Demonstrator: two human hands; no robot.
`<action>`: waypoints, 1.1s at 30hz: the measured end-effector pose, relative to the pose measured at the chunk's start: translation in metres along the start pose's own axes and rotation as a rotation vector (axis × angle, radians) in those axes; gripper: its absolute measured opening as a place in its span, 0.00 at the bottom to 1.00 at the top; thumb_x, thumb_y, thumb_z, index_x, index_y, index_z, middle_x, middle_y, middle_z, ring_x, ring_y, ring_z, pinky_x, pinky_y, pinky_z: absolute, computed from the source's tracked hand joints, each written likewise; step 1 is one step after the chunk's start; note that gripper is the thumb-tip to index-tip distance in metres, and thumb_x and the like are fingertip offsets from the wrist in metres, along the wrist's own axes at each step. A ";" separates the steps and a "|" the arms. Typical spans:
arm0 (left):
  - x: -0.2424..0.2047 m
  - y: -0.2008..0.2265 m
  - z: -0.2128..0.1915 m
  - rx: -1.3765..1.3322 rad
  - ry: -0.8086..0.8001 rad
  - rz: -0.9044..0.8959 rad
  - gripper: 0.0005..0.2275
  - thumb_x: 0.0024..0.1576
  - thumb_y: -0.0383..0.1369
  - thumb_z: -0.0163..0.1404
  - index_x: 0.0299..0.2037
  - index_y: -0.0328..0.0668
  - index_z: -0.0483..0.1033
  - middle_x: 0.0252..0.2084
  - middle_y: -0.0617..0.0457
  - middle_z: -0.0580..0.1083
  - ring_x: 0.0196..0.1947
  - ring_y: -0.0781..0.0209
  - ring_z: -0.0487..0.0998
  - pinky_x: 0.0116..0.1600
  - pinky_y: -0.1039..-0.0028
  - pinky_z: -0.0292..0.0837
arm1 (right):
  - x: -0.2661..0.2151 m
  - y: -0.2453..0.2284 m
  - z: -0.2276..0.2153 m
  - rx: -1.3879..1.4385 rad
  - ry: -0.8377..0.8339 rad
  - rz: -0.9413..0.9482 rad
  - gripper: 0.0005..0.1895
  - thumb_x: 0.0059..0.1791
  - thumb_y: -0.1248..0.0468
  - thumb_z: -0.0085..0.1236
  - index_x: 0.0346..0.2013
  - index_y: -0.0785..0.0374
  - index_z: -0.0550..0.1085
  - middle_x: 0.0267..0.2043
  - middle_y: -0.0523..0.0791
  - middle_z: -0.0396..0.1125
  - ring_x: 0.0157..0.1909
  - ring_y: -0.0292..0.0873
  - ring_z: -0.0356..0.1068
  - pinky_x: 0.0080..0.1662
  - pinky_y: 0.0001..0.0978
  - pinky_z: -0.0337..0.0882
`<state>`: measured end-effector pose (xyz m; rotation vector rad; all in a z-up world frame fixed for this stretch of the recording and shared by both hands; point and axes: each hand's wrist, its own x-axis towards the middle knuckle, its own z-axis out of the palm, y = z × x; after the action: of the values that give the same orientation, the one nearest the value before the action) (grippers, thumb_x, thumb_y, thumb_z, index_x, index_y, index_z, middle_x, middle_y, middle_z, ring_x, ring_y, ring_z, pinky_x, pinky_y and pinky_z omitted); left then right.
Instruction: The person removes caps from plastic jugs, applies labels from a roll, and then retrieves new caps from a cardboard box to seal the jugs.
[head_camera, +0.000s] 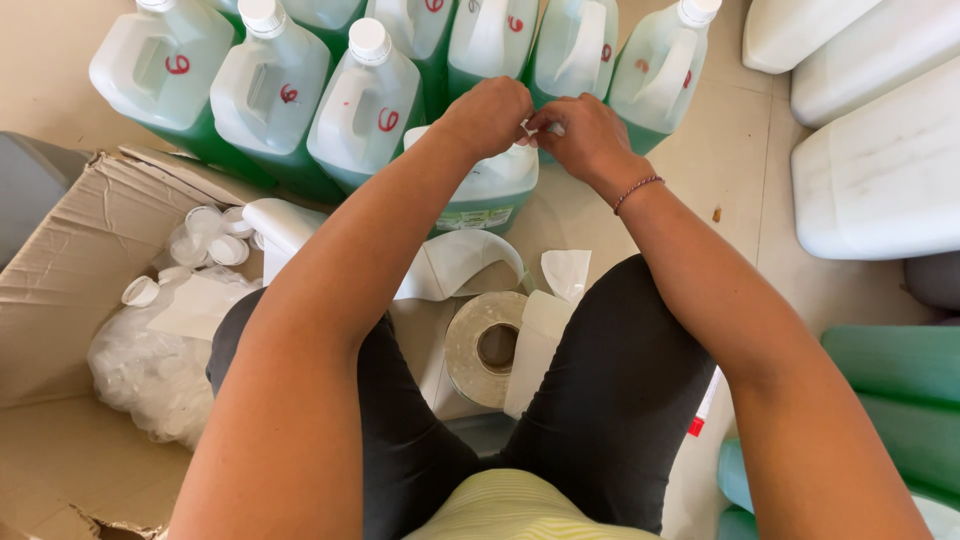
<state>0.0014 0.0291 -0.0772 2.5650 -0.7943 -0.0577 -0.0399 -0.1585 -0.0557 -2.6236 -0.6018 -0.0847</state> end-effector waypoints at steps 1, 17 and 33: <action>0.000 -0.003 0.000 0.004 0.003 0.036 0.09 0.47 0.29 0.65 0.37 0.39 0.84 0.39 0.43 0.78 0.43 0.42 0.79 0.45 0.57 0.75 | 0.000 0.001 0.001 -0.037 0.026 -0.025 0.06 0.45 0.63 0.68 0.37 0.53 0.83 0.39 0.39 0.76 0.44 0.47 0.69 0.46 0.41 0.70; 0.002 -0.014 0.010 0.054 0.075 0.118 0.04 0.46 0.25 0.62 0.29 0.37 0.82 0.37 0.48 0.78 0.39 0.44 0.80 0.43 0.59 0.76 | 0.006 0.004 0.001 -0.167 0.019 -0.113 0.05 0.46 0.58 0.70 0.33 0.54 0.83 0.36 0.38 0.75 0.44 0.45 0.67 0.41 0.41 0.71; 0.002 -0.025 0.007 -0.191 0.078 0.122 0.04 0.45 0.20 0.60 0.28 0.36 0.81 0.38 0.50 0.77 0.38 0.49 0.80 0.43 0.64 0.77 | 0.042 0.017 -0.004 -0.360 -0.156 -0.223 0.02 0.44 0.61 0.67 0.30 0.51 0.81 0.36 0.34 0.74 0.45 0.45 0.67 0.39 0.40 0.73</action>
<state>0.0150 0.0431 -0.0942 2.3210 -0.8701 0.0042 0.0054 -0.1574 -0.0532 -2.9145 -1.0160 -0.0619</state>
